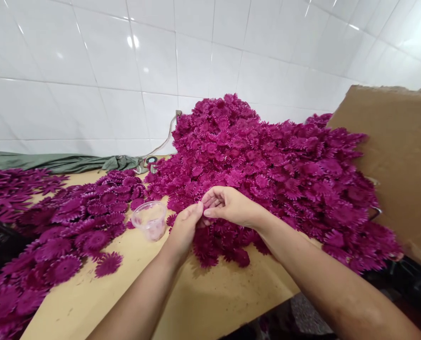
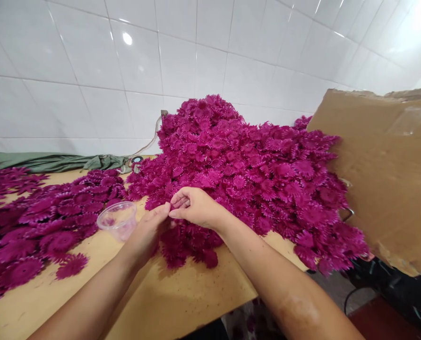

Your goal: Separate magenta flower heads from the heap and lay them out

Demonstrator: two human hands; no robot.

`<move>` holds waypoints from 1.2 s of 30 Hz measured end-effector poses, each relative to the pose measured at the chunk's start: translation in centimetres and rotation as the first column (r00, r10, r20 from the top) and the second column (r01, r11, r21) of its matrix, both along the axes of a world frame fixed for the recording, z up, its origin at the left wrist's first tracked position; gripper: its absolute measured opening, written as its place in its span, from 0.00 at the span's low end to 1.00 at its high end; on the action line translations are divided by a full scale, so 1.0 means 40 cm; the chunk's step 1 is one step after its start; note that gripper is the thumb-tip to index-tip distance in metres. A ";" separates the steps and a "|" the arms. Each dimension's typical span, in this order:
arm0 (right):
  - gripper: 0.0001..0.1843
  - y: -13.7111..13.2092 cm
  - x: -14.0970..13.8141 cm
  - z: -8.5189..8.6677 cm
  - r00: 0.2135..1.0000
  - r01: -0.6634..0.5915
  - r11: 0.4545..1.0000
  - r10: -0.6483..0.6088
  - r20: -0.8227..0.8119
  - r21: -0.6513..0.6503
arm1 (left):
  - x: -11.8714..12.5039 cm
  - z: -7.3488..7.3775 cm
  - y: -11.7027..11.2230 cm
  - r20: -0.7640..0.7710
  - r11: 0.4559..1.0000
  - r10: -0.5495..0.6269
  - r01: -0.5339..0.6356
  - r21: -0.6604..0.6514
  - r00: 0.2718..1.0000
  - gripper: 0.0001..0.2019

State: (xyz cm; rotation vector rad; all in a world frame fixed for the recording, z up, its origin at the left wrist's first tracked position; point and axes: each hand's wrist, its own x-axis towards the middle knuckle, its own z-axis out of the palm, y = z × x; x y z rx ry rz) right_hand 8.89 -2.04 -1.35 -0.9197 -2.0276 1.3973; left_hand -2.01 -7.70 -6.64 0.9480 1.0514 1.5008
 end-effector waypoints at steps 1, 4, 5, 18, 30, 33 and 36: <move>0.11 0.002 0.002 0.000 1.000 0.007 1.000 -0.008 -0.011 -0.012 | 0.000 0.001 -0.002 -0.011 1.000 -0.014 0.014 0.011 1.000 0.19; 0.10 0.001 0.009 0.002 0.999 0.046 0.998 -0.046 -0.001 0.031 | 0.000 0.003 -0.007 -0.090 0.998 -0.017 0.022 0.055 0.996 0.18; 0.09 -0.001 0.010 0.003 0.998 0.056 0.996 -0.057 0.011 0.065 | 0.000 0.004 -0.009 -0.119 0.997 -0.004 0.013 0.070 0.993 0.17; 0.09 0.139 0.026 0.037 0.754 0.630 0.584 -0.617 -0.225 0.512 | 0.005 0.010 -0.011 -0.292 0.977 0.178 -0.134 0.165 0.940 0.13; 0.06 0.002 0.016 -0.007 0.982 0.107 0.775 -0.178 0.053 0.623 | -0.008 -0.007 0.008 0.106 0.991 0.130 -0.132 0.017 0.986 0.15; 0.06 -0.011 0.009 -0.034 0.989 0.054 0.874 -0.114 0.095 0.484 | -0.012 -0.005 0.011 0.043 0.987 0.155 -0.157 0.032 0.987 0.15; 0.09 -0.006 0.012 -0.044 0.993 0.033 0.922 -0.074 0.091 0.386 | -0.015 -0.007 0.015 -0.047 0.984 0.177 -0.175 0.041 0.983 0.15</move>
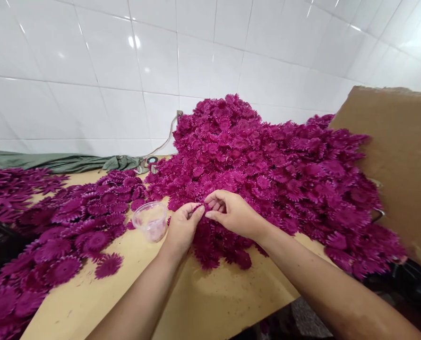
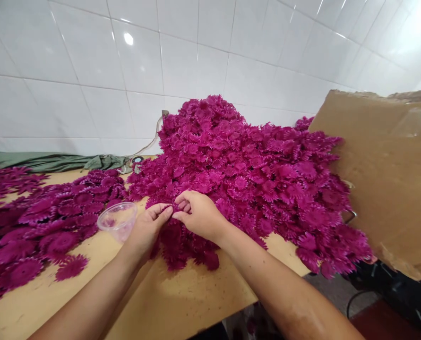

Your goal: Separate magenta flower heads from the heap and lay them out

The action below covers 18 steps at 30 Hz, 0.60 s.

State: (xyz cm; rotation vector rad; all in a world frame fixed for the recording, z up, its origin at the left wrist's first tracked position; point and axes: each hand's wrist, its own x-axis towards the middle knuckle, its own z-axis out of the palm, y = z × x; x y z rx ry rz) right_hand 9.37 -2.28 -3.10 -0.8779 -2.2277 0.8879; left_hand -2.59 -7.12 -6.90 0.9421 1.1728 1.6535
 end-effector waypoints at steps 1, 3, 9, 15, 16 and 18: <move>0.10 0.001 0.000 0.000 1.000 -0.009 1.000 0.008 -0.015 -0.004 | 0.000 -0.002 0.001 -0.017 1.000 0.003 -0.003 -0.013 1.000 0.15; 0.12 0.002 -0.001 0.004 0.999 -0.014 1.000 0.014 -0.041 0.002 | 0.000 -0.006 0.003 -0.022 0.999 -0.001 0.000 -0.043 1.000 0.18; 0.08 -0.012 -0.021 0.016 0.997 -0.078 0.989 0.076 -0.019 -0.124 | 0.003 -0.008 -0.001 0.074 0.998 -0.007 0.012 -0.065 0.997 0.21; 0.05 -0.004 -0.029 0.016 0.991 0.133 0.984 -0.132 -0.014 0.117 | 0.006 0.006 -0.011 0.051 0.996 -0.087 0.087 0.010 0.995 0.18; 0.05 0.014 -0.023 0.021 0.982 0.188 0.965 -0.186 -0.031 0.180 | 0.009 0.007 -0.012 0.021 0.997 -0.079 0.078 0.018 0.997 0.17; 0.06 0.064 -0.002 0.036 0.943 0.333 0.905 -0.316 -0.106 0.265 | 0.014 0.007 -0.015 -0.040 0.997 -0.079 0.080 0.023 0.996 0.16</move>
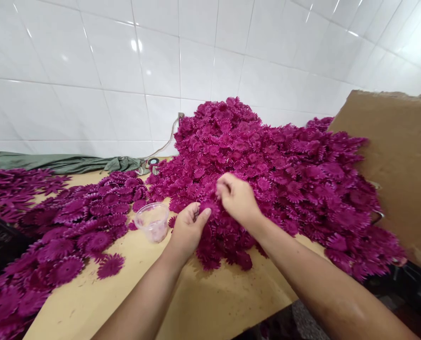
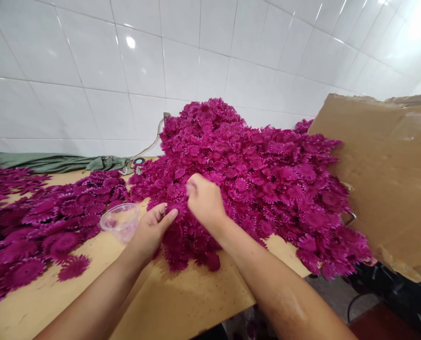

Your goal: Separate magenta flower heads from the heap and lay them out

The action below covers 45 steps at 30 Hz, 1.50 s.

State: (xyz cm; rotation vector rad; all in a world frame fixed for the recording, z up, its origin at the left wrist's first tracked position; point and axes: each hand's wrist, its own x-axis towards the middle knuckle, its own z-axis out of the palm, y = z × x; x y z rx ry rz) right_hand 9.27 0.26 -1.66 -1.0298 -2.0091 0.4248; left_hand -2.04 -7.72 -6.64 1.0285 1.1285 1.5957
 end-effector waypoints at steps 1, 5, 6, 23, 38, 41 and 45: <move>0.06 0.028 0.014 0.009 0.995 0.092 0.995 -0.090 -0.043 0.039 | 0.002 -0.001 -0.001 -0.028 1.000 -0.004 0.004 0.000 1.000 0.15; 0.07 0.098 0.064 0.040 0.965 0.248 0.965 -0.237 -0.111 0.090 | 0.003 -0.004 0.001 -0.108 0.999 0.034 -0.036 -0.017 0.994 0.14; 0.10 0.093 0.069 0.043 0.974 0.221 0.965 -0.212 -0.079 0.137 | 0.001 -0.005 0.003 -0.108 0.999 0.045 -0.048 -0.021 0.993 0.15; 0.06 -0.051 -0.018 -0.013 0.952 -0.287 0.826 0.300 -0.052 -0.485 | 0.005 -0.011 0.000 0.039 0.997 -0.030 0.032 -0.067 0.999 0.21; 0.12 0.086 0.062 0.045 0.980 0.173 0.954 -0.192 0.053 0.246 | 0.010 -0.013 0.003 -0.021 1.000 0.019 -0.019 0.018 1.000 0.13; 0.06 0.011 0.053 0.039 0.991 -0.076 0.978 0.054 0.120 0.194 | 0.004 -0.011 0.006 0.082 1.000 -0.007 0.007 -0.006 0.997 0.14; 0.03 -0.072 0.014 0.022 0.957 -0.262 0.964 0.264 0.116 -0.038 | 0.002 -0.006 0.000 0.063 1.000 -0.011 0.010 0.015 0.998 0.17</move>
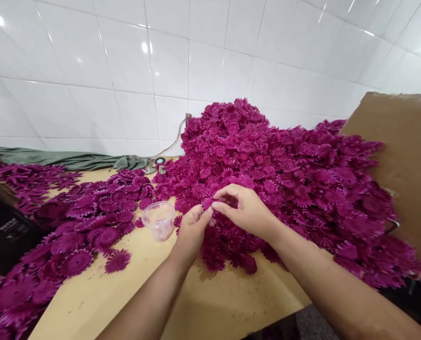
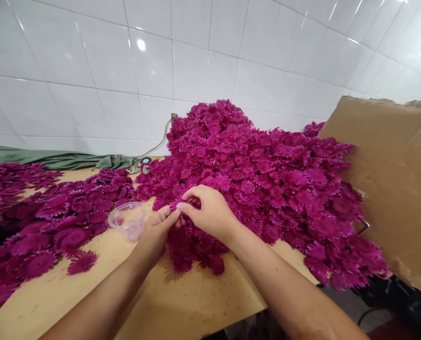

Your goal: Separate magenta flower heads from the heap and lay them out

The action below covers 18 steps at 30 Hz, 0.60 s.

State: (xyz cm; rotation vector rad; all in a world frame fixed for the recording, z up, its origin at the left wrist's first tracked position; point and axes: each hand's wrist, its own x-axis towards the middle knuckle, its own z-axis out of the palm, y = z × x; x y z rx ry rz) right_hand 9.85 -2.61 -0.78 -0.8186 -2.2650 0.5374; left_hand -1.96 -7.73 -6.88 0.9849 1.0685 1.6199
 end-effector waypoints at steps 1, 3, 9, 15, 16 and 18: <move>0.03 -0.006 -0.008 -0.005 1.000 -0.016 0.998 0.015 -0.004 -0.060 | 0.000 -0.001 0.000 -0.008 1.000 0.002 -0.002 0.008 1.000 0.18; 0.03 -0.004 -0.017 -0.013 0.998 -0.059 0.975 0.055 -0.026 -0.213 | 0.001 -0.006 0.003 -0.017 1.000 0.004 -0.003 0.009 1.000 0.20; 0.05 0.026 -0.012 -0.011 0.980 -0.197 0.791 0.164 -0.110 -0.579 | 0.001 -0.018 0.006 -0.065 1.000 -0.016 0.015 -0.011 0.998 0.23; 0.04 0.019 -0.020 0.007 0.984 -0.175 0.814 0.132 -0.117 -0.554 | 0.002 -0.010 -0.003 -0.009 0.997 -0.072 0.072 0.034 0.997 0.17; 0.04 0.022 -0.023 0.009 0.986 -0.163 0.836 0.121 -0.113 -0.524 | 0.003 -0.008 -0.004 -0.002 0.994 -0.094 0.094 0.049 0.996 0.16; 0.05 0.036 -0.024 0.011 0.994 -0.102 0.891 0.069 -0.090 -0.443 | 0.005 -0.003 -0.007 -0.018 0.990 -0.125 0.126 0.065 0.992 0.14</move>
